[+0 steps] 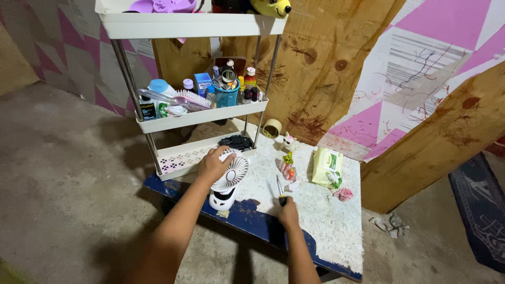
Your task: The person uses a screwdriver to unscrew the front grille of a small white fan. They remove the grille, inspect the fan blades, and then reattach the grille, securing it with the screwdriver. The task involves disassembling and reassembling the fan's front cover.
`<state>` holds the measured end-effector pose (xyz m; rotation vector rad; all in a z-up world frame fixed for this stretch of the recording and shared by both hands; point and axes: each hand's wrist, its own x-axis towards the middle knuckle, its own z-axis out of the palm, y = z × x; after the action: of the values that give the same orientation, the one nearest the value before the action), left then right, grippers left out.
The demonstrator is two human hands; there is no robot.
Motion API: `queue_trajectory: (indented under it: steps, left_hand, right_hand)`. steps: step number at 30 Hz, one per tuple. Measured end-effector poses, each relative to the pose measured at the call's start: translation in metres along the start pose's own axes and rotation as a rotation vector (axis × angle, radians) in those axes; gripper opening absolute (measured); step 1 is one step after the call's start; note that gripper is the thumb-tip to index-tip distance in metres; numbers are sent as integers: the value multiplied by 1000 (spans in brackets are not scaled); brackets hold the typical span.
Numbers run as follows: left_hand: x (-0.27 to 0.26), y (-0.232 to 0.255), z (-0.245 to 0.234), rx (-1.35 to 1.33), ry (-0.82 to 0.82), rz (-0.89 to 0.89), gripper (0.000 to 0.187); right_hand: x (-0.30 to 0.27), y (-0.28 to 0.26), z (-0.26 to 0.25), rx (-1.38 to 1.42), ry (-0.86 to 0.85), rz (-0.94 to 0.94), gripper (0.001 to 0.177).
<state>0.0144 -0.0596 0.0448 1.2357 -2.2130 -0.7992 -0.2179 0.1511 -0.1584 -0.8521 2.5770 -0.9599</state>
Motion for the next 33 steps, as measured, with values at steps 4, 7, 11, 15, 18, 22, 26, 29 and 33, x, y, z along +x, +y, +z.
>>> queue_trajectory:
  steps: [4, 7, 11, 15, 18, 22, 26, 29, 33]
  left_hand:
    - [10, -4, -1, -50, -25, -70, 54]
    - [13, -8, 2, -74, -16, -76, 54]
    - [14, -10, 5, -64, 13, -71, 54]
    - [17, -13, 5, -46, -9, -85, 56]
    - [19, -15, 7, -39, -10, -69, 57]
    - [19, -16, 8, -36, -5, -68, 59]
    - [12, -10, 3, -46, -12, -101, 58]
    - [8, -6, -1, -43, -7, -48, 57]
    - [7, -1, 0, -10, -16, -31, 58]
  right_hand:
    - [-15, -48, 6, 397, -140, -6, 40]
    - [-34, -93, 2, 326, -174, -122, 41]
    - [-50, -131, -9, 138, -184, -171, 47]
    - [-48, -147, -18, 48, -175, -145, 51]
    - [-48, -150, -29, 3, -178, -114, 52]
    - [-45, -157, -41, -21, -221, -72, 52]
    - [-35, -161, -44, -102, -211, -138, 51]
    - [-18, -165, -51, -169, -297, -123, 51]
    - [0, -177, -61, -366, -332, -144, 46]
